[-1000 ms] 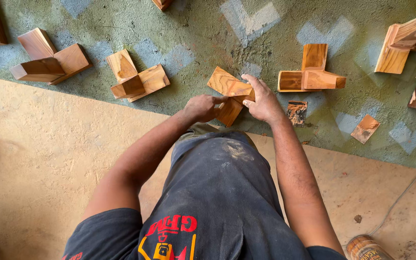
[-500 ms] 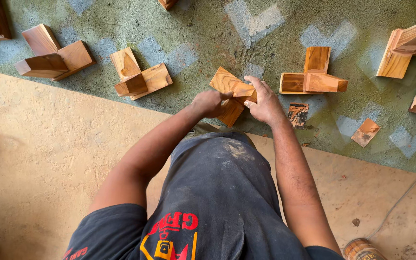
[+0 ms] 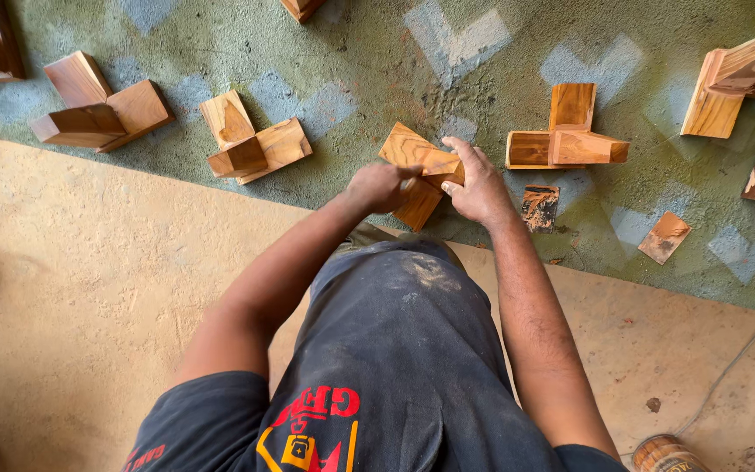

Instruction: The person sits on the workshop floor sanding small mitered wooden corner joints with a piece of sandpaper, rubbing the edges and faces of each joint, then sets the sanded piece aside and picks up the next one from the many pieces laid out on the mat.

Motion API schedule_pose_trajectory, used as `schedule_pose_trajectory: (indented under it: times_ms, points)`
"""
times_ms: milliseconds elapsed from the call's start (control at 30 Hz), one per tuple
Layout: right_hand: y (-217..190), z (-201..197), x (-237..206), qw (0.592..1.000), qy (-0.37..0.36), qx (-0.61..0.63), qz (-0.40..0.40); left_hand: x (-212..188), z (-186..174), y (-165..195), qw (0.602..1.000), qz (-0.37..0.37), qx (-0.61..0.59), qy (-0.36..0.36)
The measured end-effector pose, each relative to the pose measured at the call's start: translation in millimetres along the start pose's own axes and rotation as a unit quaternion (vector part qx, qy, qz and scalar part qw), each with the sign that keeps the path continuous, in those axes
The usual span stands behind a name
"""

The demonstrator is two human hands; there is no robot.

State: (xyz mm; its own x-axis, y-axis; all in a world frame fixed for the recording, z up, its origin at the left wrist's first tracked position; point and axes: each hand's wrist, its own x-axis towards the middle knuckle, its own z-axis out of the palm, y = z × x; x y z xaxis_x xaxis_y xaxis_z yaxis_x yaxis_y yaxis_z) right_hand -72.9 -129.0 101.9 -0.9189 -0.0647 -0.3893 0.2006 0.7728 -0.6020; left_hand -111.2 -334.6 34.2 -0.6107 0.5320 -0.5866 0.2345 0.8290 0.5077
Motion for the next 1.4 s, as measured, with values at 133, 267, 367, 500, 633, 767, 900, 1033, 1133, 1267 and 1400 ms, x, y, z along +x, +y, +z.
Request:
schedule_pose_trajectory:
  times_ms: [133, 267, 367, 500, 633, 767, 900, 1033, 1133, 1267, 1400]
  points:
    - [1.8, -0.2, -0.5, 1.000, 0.000, 0.003, 0.018, -15.6, -2.1, -17.4, 0.999, 0.036, -0.007, 0.005]
    - [3.5, -0.5, -0.6, 1.000, 0.002, 0.008, 0.012, -15.9, -6.5, -15.9, 0.999, -0.025, -0.044, 0.001]
    - [2.9, -1.1, 0.1, 1.000, 0.007, -0.003, 0.004, -20.5, -6.0, -13.1, 0.999, -0.027, -0.040, -0.013]
    - [3.5, -0.8, -0.8, 1.000, 0.004, 0.007, 0.011, -21.9, -4.7, -19.0, 0.998, 0.029, -0.036, 0.039]
    - [7.9, 1.0, -2.4, 1.000, 0.012, 0.007, -0.018, -13.1, 4.6, -22.5, 0.998, -0.026, -0.044, 0.022]
    - [11.9, 8.0, 1.3, 0.999, 0.046, -0.027, 0.002, -20.5, 13.7, -33.3, 0.997, 0.002, -0.031, 0.066]
    - [10.1, 24.3, -5.5, 0.978, 0.185, -0.059, 0.075, -39.2, 7.1, -44.2, 0.976, -0.025, -0.190, 0.106]
    - [4.5, 15.8, -3.1, 0.987, 0.140, -0.013, 0.074, -50.8, -5.3, -39.6, 0.934, -0.030, -0.314, 0.168]
    - [-2.2, -4.4, 3.2, 0.992, 0.118, -0.015, -0.039, -53.2, -7.8, -37.9, 0.915, 0.012, -0.332, 0.231]
    - [-13.2, -12.4, 17.4, 0.984, 0.033, -0.026, -0.170, -43.4, 2.8, -44.8, 0.893, 0.048, -0.364, 0.259]
    - [-20.8, 10.3, 32.9, 0.996, -0.005, -0.026, -0.091, -15.1, 16.4, -51.0, 0.897, -0.005, -0.396, 0.198]
